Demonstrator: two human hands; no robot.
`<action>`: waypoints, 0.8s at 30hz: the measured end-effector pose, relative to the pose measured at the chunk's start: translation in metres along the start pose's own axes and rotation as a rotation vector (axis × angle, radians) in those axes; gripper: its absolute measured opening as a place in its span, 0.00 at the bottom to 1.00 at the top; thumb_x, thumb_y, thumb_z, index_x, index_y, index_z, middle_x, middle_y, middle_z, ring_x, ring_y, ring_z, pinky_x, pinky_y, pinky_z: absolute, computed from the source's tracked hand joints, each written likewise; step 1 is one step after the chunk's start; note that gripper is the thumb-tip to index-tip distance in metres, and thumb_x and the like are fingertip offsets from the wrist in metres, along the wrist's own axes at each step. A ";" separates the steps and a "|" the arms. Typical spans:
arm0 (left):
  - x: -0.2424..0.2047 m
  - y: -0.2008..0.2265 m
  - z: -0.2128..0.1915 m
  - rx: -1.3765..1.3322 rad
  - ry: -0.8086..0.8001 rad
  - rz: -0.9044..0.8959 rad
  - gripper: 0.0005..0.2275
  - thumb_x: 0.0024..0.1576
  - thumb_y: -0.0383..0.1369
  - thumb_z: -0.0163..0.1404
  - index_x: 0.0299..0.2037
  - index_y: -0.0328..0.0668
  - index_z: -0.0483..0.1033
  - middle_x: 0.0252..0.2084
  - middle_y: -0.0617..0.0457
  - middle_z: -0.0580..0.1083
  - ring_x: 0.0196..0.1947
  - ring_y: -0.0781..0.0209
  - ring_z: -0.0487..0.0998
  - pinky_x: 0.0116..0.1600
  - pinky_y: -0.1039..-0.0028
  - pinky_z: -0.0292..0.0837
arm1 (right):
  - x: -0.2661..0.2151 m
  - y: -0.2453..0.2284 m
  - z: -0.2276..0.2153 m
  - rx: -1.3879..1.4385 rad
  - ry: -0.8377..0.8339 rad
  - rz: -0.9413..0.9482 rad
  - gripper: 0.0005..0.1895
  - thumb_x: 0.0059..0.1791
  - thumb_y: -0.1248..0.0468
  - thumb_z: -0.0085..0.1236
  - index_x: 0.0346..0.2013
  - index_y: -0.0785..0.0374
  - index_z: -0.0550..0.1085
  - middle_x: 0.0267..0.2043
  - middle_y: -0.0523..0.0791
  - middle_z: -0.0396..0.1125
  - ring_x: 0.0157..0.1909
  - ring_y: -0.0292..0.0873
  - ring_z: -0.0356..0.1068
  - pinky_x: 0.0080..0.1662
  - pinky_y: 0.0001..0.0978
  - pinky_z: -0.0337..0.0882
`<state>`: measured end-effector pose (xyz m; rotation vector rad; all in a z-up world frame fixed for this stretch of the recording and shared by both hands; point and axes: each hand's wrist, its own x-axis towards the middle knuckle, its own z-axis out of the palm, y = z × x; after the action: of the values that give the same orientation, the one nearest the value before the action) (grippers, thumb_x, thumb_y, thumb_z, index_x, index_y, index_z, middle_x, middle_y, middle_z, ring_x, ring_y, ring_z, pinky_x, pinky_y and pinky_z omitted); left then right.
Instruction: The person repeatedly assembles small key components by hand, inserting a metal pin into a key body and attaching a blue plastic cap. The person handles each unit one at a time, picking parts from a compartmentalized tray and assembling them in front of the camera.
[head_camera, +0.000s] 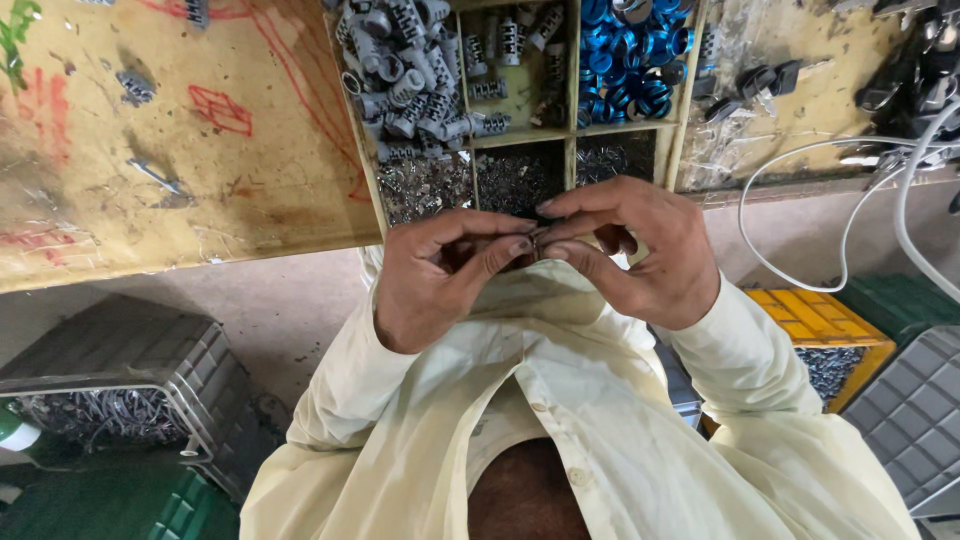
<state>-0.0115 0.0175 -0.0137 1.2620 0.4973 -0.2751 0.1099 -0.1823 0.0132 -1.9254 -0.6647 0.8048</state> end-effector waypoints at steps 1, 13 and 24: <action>0.000 0.001 0.000 -0.007 -0.001 0.010 0.07 0.63 0.25 0.56 0.49 0.34 0.81 0.41 0.50 0.83 0.40 0.72 0.82 0.46 0.82 0.79 | 0.002 -0.003 -0.002 -0.001 -0.019 -0.001 0.16 0.48 0.71 0.67 0.50 0.64 0.76 0.41 0.45 0.78 0.32 0.34 0.72 0.32 0.24 0.68; -0.002 0.011 -0.004 0.192 -0.040 0.029 0.07 0.60 0.27 0.58 0.46 0.36 0.82 0.37 0.53 0.83 0.33 0.76 0.81 0.35 0.85 0.74 | 0.012 -0.016 -0.017 0.004 -0.151 -0.018 0.18 0.47 0.69 0.65 0.52 0.64 0.75 0.40 0.44 0.78 0.40 0.41 0.78 0.40 0.29 0.77; -0.002 0.004 -0.005 0.250 -0.040 0.063 0.05 0.59 0.26 0.60 0.44 0.36 0.82 0.39 0.51 0.84 0.37 0.73 0.84 0.41 0.83 0.78 | 0.022 -0.017 -0.026 -0.085 -0.253 -0.156 0.18 0.47 0.68 0.66 0.52 0.62 0.76 0.40 0.46 0.77 0.41 0.45 0.80 0.43 0.35 0.77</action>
<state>-0.0123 0.0236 -0.0109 1.5093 0.3967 -0.3156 0.1416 -0.1725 0.0321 -1.8362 -1.0040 0.9425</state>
